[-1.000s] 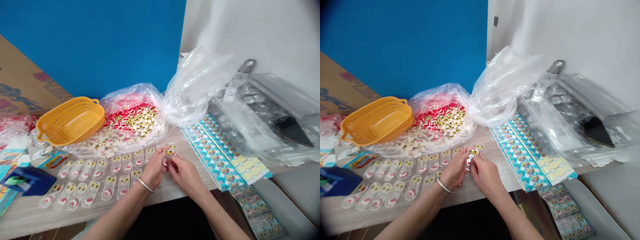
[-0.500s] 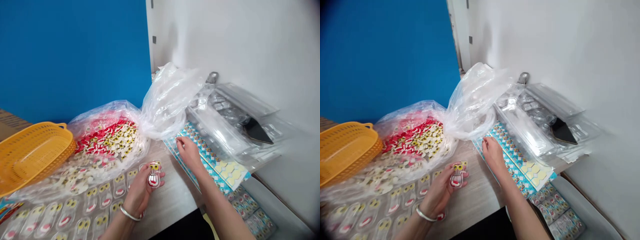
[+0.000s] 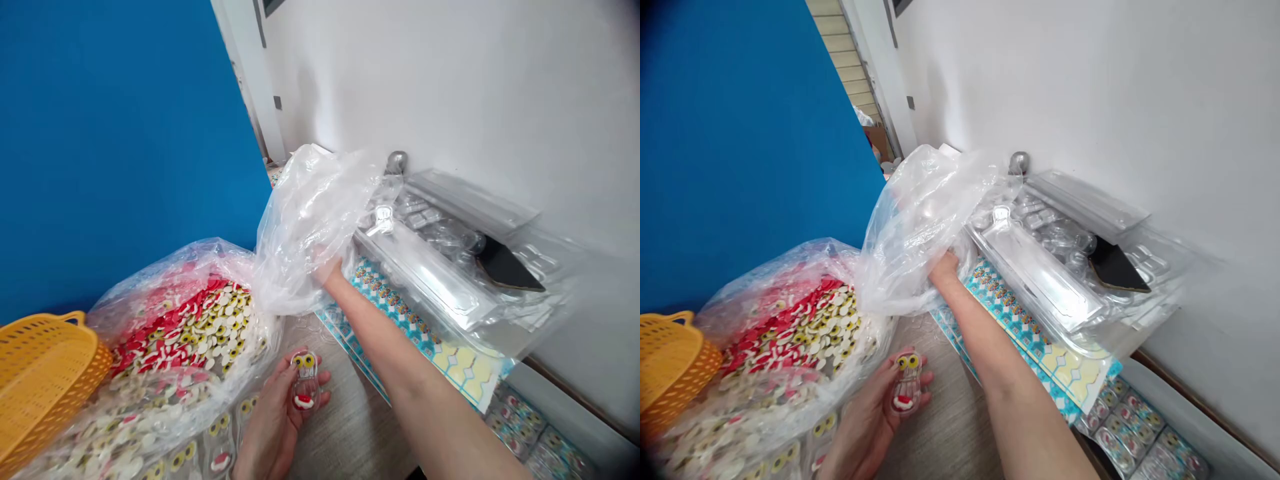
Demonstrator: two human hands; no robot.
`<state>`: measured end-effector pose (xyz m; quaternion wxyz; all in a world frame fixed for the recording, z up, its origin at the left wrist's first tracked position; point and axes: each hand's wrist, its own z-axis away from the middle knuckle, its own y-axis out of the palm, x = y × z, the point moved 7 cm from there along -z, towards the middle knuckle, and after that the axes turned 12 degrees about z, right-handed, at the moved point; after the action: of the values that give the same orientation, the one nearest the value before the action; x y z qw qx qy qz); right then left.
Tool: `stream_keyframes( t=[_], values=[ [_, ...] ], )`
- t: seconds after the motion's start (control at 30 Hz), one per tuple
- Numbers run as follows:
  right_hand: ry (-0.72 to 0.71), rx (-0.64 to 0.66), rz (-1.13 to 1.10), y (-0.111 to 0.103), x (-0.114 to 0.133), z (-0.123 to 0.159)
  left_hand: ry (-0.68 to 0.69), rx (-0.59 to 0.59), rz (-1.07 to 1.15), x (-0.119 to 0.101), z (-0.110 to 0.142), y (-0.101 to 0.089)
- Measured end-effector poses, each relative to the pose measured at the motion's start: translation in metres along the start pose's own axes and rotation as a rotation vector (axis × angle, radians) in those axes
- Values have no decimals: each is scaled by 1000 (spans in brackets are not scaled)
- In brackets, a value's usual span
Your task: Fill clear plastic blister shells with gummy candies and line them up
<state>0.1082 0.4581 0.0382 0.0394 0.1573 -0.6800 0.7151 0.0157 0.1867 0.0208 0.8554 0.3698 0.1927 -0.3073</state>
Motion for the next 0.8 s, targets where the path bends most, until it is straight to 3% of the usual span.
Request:
stream_keyframes(
  t=[0.13, 0.3, 0.43, 0.5, 0.57, 0.67, 0.8],
  values=[
    [-6, 5, -80, -6, -8, -2, 3, 3, 6, -1, -2, 4],
    [-5, -73, -269, -35, -34, 20, -21, 18, 11, 4, -6, 7],
    [-7, -43, -518, -44, -50, 90, -38, 83, 99, 7, -10, 15],
    [20, 41, -1053, -34, -50, 141, -30, 154, 197, 8, -10, 23],
    [85, 160, -1333, -17, -43, 191, -7, 236, 275, 10, -7, 33],
    [171, 229, -1454, 8, -30, 246, 11, 337, 288, 19, 1, 47],
    [201, 157, -1455, 28, -26, 277, 41, 329, 214, 34, 11, 49]
  ],
)
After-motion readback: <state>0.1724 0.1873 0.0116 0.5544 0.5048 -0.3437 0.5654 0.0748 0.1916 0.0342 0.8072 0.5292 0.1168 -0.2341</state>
